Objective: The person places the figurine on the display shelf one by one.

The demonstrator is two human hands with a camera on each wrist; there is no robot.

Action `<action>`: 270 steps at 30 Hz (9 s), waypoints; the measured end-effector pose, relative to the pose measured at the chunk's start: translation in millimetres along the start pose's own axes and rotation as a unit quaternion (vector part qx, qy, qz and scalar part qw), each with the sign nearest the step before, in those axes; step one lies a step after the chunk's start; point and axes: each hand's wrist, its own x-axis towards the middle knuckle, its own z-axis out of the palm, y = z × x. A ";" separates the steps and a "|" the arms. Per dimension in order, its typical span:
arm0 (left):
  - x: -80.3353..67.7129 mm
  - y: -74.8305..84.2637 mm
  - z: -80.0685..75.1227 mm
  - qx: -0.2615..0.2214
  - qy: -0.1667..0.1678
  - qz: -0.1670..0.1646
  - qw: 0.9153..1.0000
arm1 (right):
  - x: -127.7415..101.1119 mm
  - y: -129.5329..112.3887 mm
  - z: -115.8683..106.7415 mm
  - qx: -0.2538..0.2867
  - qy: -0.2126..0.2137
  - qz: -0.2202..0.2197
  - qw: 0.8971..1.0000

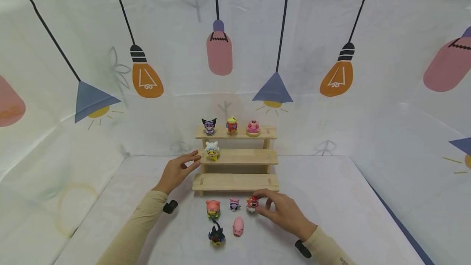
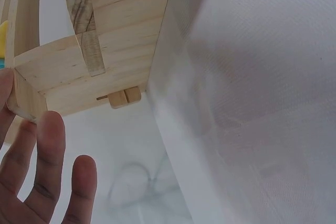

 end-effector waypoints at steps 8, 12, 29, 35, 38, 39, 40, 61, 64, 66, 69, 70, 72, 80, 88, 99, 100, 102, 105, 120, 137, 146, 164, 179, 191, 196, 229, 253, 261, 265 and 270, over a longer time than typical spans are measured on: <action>0.3 -2.2 0.8 -0.005 -0.003 -0.004 1.000 | 2.9 2.2 3.3 -0.002 0.004 0.002 1.000; 0.3 -1.0 0.1 -0.009 -0.003 -0.008 1.000 | 4.2 1.8 3.2 -0.007 0.001 0.004 1.000; 0.5 4.7 -2.7 -0.010 -0.013 -0.015 1.000 | 8.5 -0.2 2.6 -0.001 0.003 0.001 1.000; 0.7 3.6 -2.4 -0.008 -0.015 -0.017 1.000 | 8.4 -1.7 3.3 0.003 0.007 -0.003 1.000; 0.6 3.5 -2.2 -0.007 -0.013 -0.015 1.000 | 7.9 -2.9 3.2 -0.001 0.012 -0.004 1.000; 0.5 3.6 -2.2 -0.007 -0.013 -0.015 1.000 | 7.9 -3.3 3.0 -0.003 0.013 -0.005 1.000; 0.4 3.5 -2.2 -0.007 -0.013 -0.015 1.000 | 8.1 -3.8 2.7 -0.004 0.014 -0.006 1.000; -0.6 2.4 -1.8 -0.016 -0.014 -0.015 1.000 | 19.8 -14.2 -0.9 0.001 0.031 -0.003 0.999; -0.6 2.5 -1.6 -0.013 -0.014 -0.017 1.000 | 22.2 -14.3 -1.9 0.002 0.036 -0.005 0.999; -0.4 2.5 -1.4 -0.013 -0.013 -0.017 1.000 | 23.6 -13.5 -2.1 0.005 0.040 -0.010 0.999; -0.5 2.5 -1.1 -0.012 -0.011 -0.017 1.000 | 25.3 -12.8 -1.9 0.011 0.044 -0.018 0.999; -0.3 2.5 -1.1 -0.013 -0.011 -0.016 1.000 | 26.1 -12.5 -2.0 0.014 0.045 -0.019 0.999; -0.1 2.6 -1.2 -0.013 -0.011 -0.016 1.000 | 27.6 -12.3 -2.3 0.018 0.049 -0.023 0.998; 0.0 2.7 -1.7 -0.012 -0.012 -0.019 1.000 | 36.2 -12.6 -3.4 0.033 0.069 -0.027 0.997; 0.0 3.2 -1.7 -0.008 -0.010 -0.013 1.000 | 49.5 -14.8 -3.7 0.035 0.077 -0.017 0.996; 0.2 1.9 -1.4 -0.007 -0.015 -0.022 1.000 | 68.7 -17.6 -5.0 0.042 0.076 -0.001 0.996; 0.2 1.9 -1.4 -0.007 -0.015 -0.022 1.000 | 70.1 -17.7 -5.0 0.042 0.076 -0.001 0.996; 0.3 1.9 -1.5 -0.009 -0.014 -0.021 1.000 | 73.0 -17.7 -5.0 0.039 0.079 -0.003 0.996; 0.2 2.1 -1.5 -0.012 -0.012 -0.021 1.000 | 77.8 -18.1 -5.2 0.040 0.082 -0.009 0.996; -1.3 3.1 -1.2 -0.011 -0.010 -0.021 1.000 | 99.3 -15.0 -6.1 0.052 0.096 -0.012 0.994; -1.6 2.3 -0.5 -0.013 -0.008 -0.021 1.000 | 127.6 -15.8 -24.7 0.010 0.106 -0.013 0.994; -1.5 3.2 -0.4 -0.018 -0.009 -0.019 1.000 | 143.3 -10.4 -25.0 0.026 0.117 -0.014 0.993; -0.8 3.9 -0.9 -0.015 -0.007 -0.016 1.000 | 151.0 -1.0 -20.8 0.030 0.115 0.001 0.993; -0.7 2.5 0.1 -0.014 -0.008 -0.016 1.000 | 155.2 4.8 -16.9 0.061 0.109 0.019 0.992; -1.5 3.9 -0.2 -0.009 -0.012 -0.019 1.000 | 153.6 5.5 -16.0 0.059 0.102 0.030 0.993; -2.0 5.9 0.8 -0.006 -0.009 -0.014 1.000 | 151.9 4.4 -16.5 0.058 0.103 0.027 0.993; -1.7 6.4 -0.4 -0.013 -0.009 -0.019 1.000 | 49.0 0.9 -28.1 0.023 0.103 0.022 0.994; -1.3 6.8 -0.6 -0.016 -0.006 -0.024 1.000 | -5.4 -18.8 3.7 0.001 0.011 -0.008 1.000; -1.5 9.1 -1.5 -0.010 -0.010 -0.032 0.999 | -6.0 -24.6 17.1 -0.003 -0.035 -0.048 0.998; -1.6 9.8 -2.4 -0.011 -0.013 -0.033 0.999 | -6.9 -28.5 20.6 -0.001 -0.065 -0.036 0.997; -2.1 9.0 -2.8 -0.011 -0.011 -0.033 0.999 | -4.8 -31.9 24.9 -0.007 -0.078 -0.055 0.995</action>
